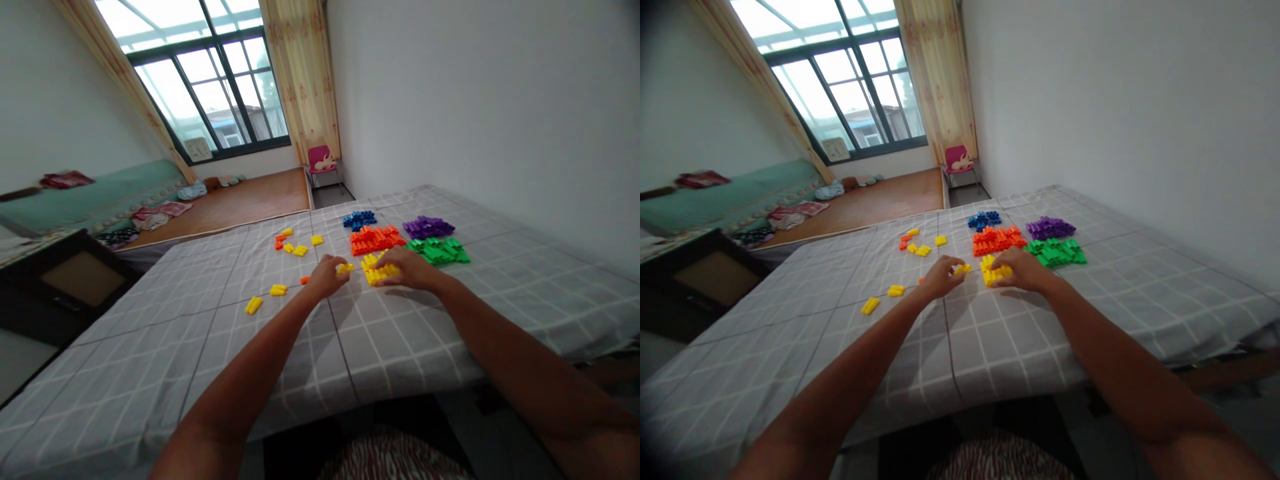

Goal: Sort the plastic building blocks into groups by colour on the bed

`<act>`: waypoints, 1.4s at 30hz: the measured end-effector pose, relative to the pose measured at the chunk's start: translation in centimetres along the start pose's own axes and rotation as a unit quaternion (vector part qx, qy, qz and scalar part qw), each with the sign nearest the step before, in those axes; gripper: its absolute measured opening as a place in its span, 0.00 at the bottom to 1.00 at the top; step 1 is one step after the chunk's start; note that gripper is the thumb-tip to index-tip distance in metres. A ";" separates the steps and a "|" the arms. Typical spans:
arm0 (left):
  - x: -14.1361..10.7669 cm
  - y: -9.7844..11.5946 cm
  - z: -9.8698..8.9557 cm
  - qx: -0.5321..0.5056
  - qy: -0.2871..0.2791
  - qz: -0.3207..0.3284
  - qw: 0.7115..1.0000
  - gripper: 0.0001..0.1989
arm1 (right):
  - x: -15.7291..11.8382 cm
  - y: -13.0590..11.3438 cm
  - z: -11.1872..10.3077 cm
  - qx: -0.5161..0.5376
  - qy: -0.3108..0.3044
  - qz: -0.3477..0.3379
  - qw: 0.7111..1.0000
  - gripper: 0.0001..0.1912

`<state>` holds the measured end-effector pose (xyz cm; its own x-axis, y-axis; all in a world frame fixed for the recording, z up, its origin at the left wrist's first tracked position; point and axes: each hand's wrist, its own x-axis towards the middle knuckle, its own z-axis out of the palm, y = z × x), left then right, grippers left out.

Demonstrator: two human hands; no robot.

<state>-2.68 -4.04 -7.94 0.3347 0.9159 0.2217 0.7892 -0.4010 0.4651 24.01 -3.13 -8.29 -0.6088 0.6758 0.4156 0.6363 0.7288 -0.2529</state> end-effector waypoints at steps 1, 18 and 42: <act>0.1 0.4 0.9 -0.001 0.004 -0.003 1.000 0.17 | -0.2 0.2 0.0 -0.009 -0.010 -0.011 1.000 0.15; 0.7 0.9 0.4 0.061 -0.135 0.036 0.988 0.25 | -0.8 1.4 -0.4 0.023 0.013 -0.021 0.999 0.11; 5.1 8.1 -1.7 0.123 -0.156 0.259 0.945 0.33 | -0.9 1.3 -2.9 0.081 0.214 0.168 0.959 0.12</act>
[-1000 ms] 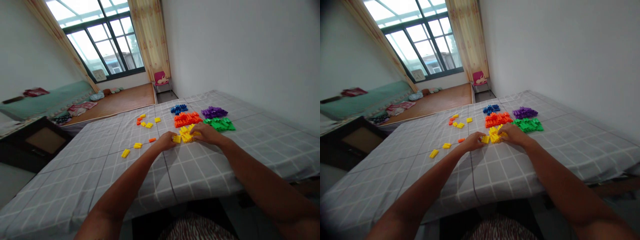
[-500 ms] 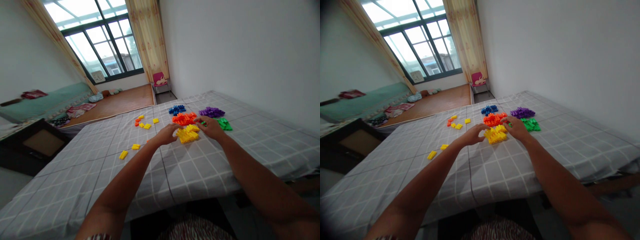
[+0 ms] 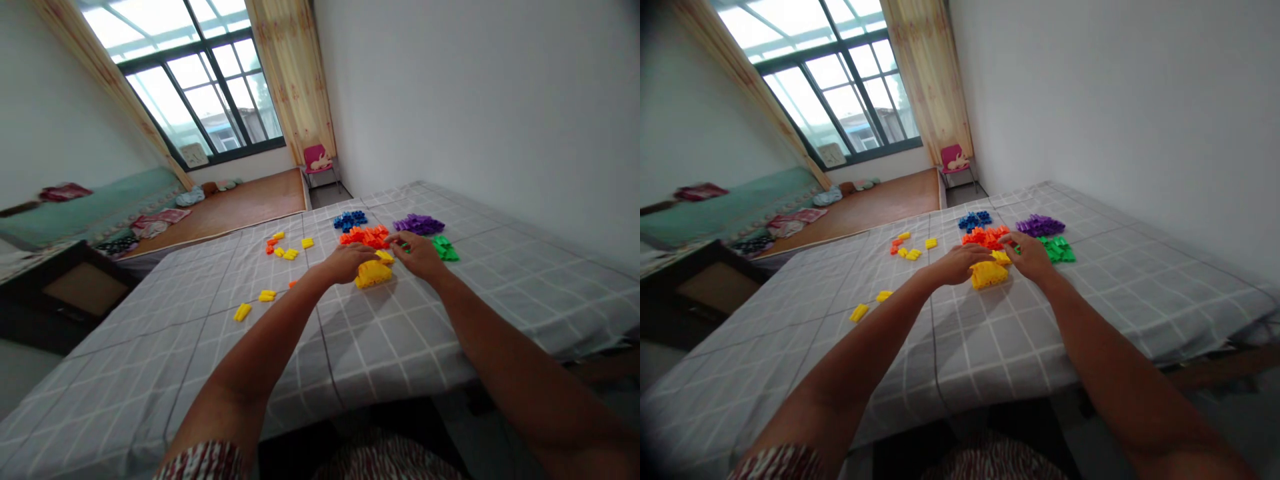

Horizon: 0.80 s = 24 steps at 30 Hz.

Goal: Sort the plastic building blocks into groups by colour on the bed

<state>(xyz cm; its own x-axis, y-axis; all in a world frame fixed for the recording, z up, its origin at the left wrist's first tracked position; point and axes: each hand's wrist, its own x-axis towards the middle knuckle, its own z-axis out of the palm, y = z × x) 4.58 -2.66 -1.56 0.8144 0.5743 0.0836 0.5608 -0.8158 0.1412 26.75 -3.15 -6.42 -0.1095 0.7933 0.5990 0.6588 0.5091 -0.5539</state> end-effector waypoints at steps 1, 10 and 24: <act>-1.1 -0.4 -0.2 -0.005 0.026 -0.013 1.000 0.32 | 0.0 0.1 0.0 0.002 0.006 0.004 1.000 0.12; -20.7 -9.5 -1.1 -0.029 0.046 -0.314 0.948 0.18 | -1.0 -3.2 2.2 0.011 -0.025 -0.044 0.999 0.13; -23.8 -12.7 3.8 -0.137 0.124 -0.260 0.948 0.16 | 11.9 -8.8 20.9 -0.227 -0.323 -0.041 0.918 0.20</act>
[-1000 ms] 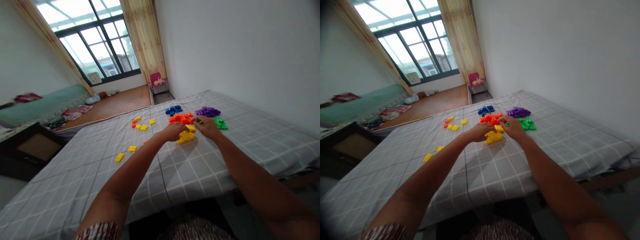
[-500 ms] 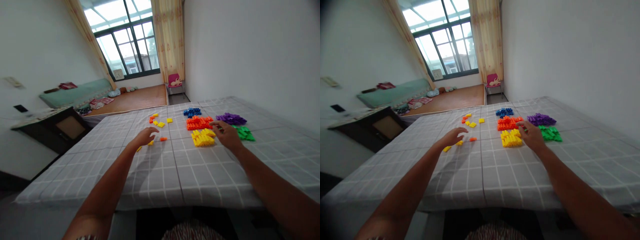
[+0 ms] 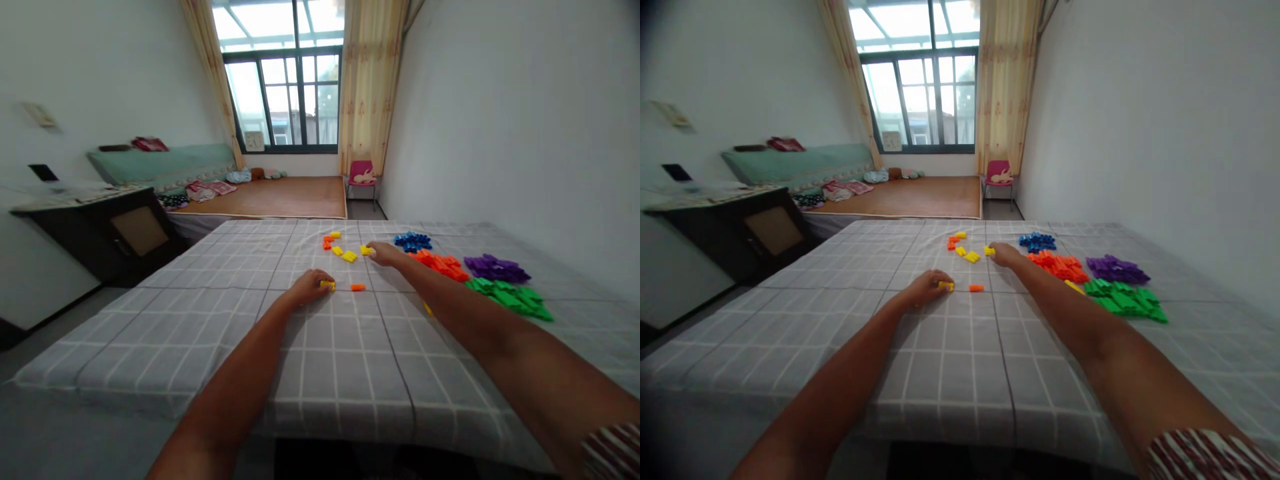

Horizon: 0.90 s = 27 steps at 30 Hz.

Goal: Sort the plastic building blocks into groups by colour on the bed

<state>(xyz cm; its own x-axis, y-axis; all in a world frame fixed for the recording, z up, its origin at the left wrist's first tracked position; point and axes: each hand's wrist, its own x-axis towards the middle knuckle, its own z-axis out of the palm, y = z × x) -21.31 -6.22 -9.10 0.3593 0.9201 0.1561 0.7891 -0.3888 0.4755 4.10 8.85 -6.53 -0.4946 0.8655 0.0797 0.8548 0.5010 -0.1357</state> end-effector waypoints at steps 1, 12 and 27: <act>-0.2 -0.3 0.2 -0.001 0.013 -0.006 1.000 0.16 | 1.1 -0.1 0.5 -0.002 -0.009 0.022 1.000 0.21; -0.6 -1.0 -0.1 0.013 0.065 -0.002 0.998 0.15 | 1.1 -1.8 1.8 0.036 -0.047 -0.154 0.986 0.22; 8.9 1.8 1.2 0.231 -0.041 -0.132 0.963 0.23 | -19.4 13.7 -9.6 0.206 0.100 -0.012 0.973 0.25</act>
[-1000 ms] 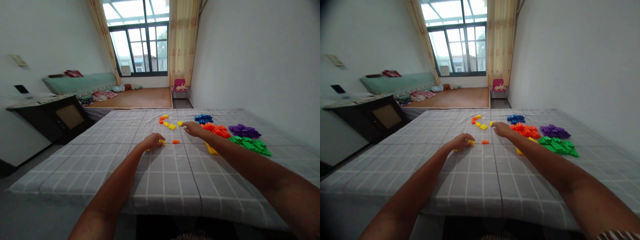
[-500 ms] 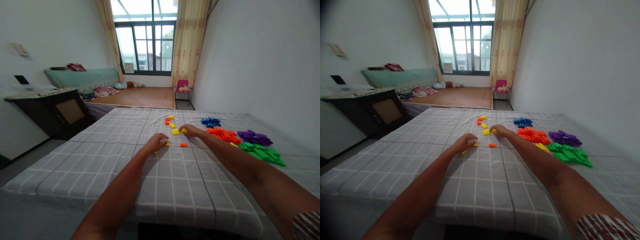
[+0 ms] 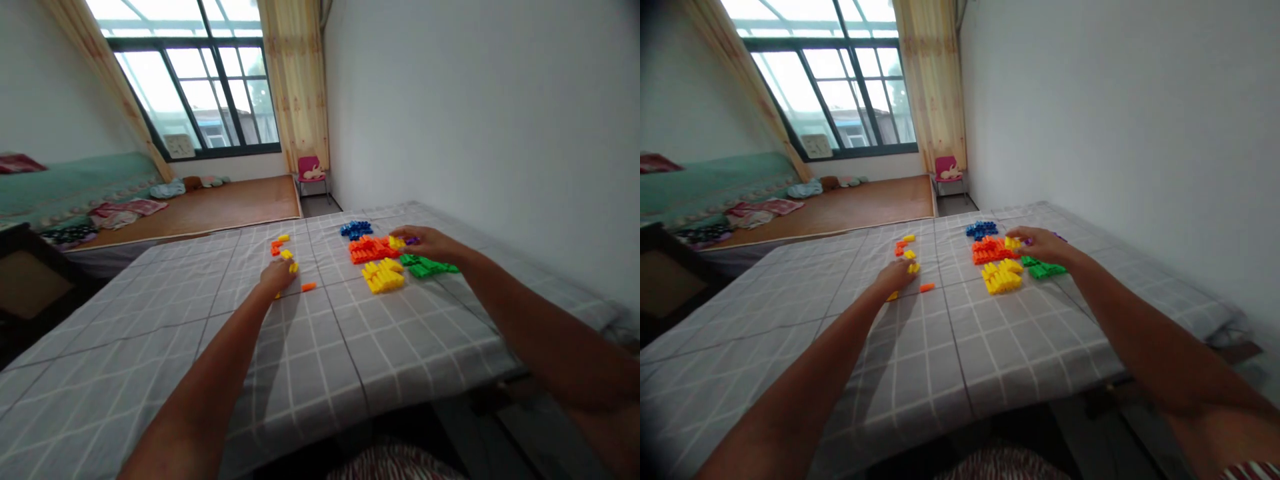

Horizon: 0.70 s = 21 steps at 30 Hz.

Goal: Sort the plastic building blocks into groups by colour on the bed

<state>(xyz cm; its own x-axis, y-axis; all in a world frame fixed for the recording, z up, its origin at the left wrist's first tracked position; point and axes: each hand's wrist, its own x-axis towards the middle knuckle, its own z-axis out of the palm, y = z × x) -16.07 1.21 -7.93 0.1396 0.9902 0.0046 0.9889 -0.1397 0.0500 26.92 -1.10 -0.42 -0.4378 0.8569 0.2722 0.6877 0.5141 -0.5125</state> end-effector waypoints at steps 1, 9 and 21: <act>0.1 0.1 -0.2 0.010 -0.005 -0.009 1.000 0.23 | -1.3 1.1 -0.5 -0.012 -0.010 0.015 1.000 0.25; 0.4 3.1 -1.6 -0.040 -0.026 -0.010 0.999 0.20 | -5.9 4.4 2.5 -0.164 -0.037 -0.053 0.984 0.25; -1.6 8.3 -0.6 -0.180 0.007 0.148 0.972 0.14 | -5.5 2.0 3.8 -0.292 -0.067 -0.011 0.954 0.26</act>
<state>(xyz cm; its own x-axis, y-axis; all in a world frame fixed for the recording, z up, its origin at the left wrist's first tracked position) -8.11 -1.55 -6.91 0.4124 0.9070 0.0855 0.8236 -0.4113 0.3904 28.52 -4.89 -6.04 -0.4982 0.8539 0.1506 0.8662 0.4977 0.0442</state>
